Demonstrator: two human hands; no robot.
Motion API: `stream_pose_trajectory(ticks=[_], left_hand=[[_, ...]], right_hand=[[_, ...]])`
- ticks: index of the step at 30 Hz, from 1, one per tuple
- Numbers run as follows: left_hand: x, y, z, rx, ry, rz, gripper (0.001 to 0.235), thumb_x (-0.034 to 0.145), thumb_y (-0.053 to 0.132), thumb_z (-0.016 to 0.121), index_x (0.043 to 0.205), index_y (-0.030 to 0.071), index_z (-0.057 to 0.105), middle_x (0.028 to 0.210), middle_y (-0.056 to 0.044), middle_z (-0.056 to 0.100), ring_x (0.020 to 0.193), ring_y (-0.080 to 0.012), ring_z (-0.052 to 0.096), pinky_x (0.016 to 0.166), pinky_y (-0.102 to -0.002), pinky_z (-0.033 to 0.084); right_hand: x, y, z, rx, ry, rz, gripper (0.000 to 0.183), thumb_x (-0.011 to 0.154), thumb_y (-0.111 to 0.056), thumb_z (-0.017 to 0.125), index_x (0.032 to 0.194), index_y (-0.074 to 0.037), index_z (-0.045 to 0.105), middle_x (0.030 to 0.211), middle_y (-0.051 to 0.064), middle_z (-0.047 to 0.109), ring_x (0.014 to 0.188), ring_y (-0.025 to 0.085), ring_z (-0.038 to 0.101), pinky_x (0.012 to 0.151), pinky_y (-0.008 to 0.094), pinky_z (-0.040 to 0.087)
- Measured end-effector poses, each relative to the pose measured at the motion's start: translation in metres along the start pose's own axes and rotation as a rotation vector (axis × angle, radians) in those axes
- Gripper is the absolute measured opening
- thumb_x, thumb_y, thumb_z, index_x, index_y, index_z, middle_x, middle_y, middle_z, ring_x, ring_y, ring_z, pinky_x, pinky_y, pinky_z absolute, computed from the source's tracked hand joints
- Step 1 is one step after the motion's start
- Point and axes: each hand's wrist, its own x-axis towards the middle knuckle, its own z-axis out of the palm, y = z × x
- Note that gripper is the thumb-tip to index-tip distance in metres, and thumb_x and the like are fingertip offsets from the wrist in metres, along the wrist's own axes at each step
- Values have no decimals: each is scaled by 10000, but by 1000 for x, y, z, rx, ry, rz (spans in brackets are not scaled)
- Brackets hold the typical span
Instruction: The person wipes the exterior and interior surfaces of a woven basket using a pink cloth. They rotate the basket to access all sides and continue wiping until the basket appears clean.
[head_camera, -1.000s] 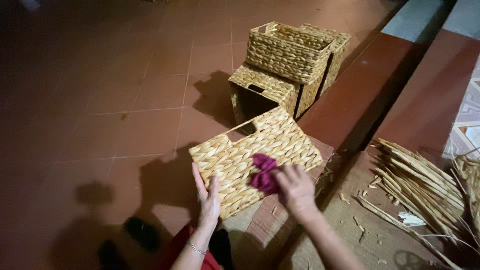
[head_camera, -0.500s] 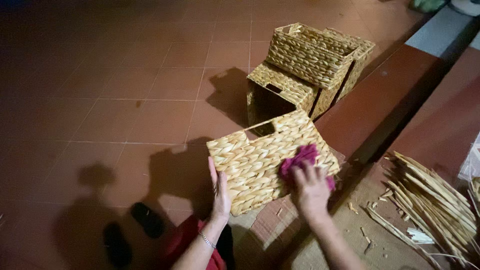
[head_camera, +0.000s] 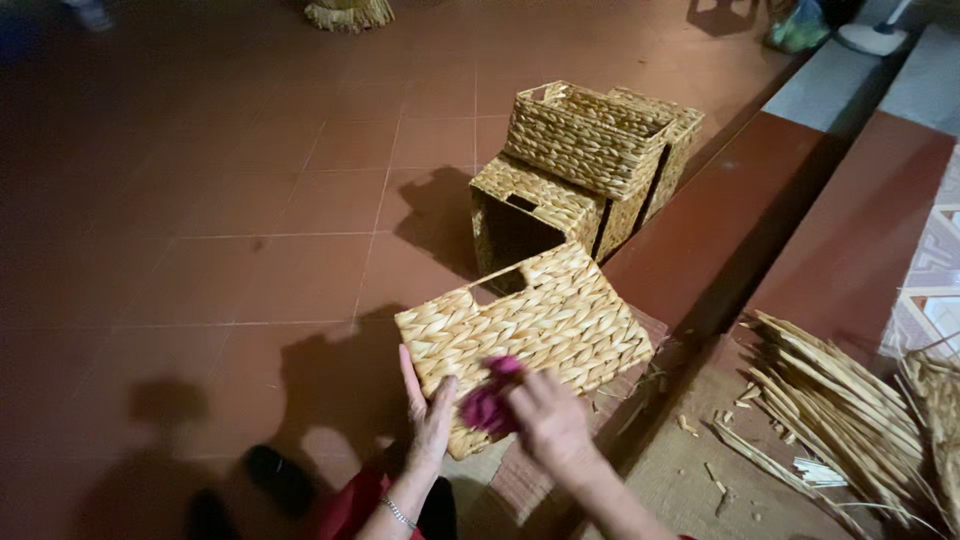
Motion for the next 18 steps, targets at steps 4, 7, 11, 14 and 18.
stream_pose_trajectory(ticks=[4, 7, 11, 14, 18], left_hand=[[-3, 6, -1, -14, -7, -93, 914, 955, 256, 602, 1649, 252, 9, 1637, -138, 340, 1403, -244, 436, 1130, -387, 387], [-4, 9, -5, 37, -35, -69, 896, 969, 254, 585, 1652, 251, 5, 1654, -130, 312, 1434, -237, 403, 1157, -382, 345], [-2, 11, -11, 4, -59, -18, 891, 975, 242, 576, 1653, 249, -2, 1655, -148, 309, 1430, -250, 397, 1155, -392, 343], [-5, 18, -17, 27, -31, -170, 882, 962, 252, 523, 1670, 302, -1, 1645, -86, 301, 1382, -250, 469, 1103, -411, 427], [-12, 23, -23, -69, -90, -61, 860, 965, 211, 538, 1639, 263, 7, 1643, -123, 308, 1383, -261, 456, 1093, -455, 437]], right_hand=[[-14, 62, 0, -104, 25, 252, 371, 689, -98, 834, 1017, -121, 662, 888, 83, 603, 766, 250, 554, 545, 384, 506], [-26, 101, -8, -161, 91, 403, 388, 666, -89, 817, 1018, -100, 653, 934, 110, 613, 850, 307, 592, 662, 433, 544], [-62, 167, -4, 50, 275, 780, 255, 840, -137, 739, 1092, -115, 699, 1024, 93, 701, 969, 271, 651, 841, 411, 552], [-90, 201, 29, 492, 301, 1122, 285, 981, -192, 663, 1254, -115, 698, 1099, 71, 745, 976, 188, 688, 846, 325, 547], [-100, 216, 57, 849, 113, 1217, 304, 1042, -222, 681, 1308, -89, 742, 1071, 126, 767, 847, 174, 613, 732, 330, 512]])
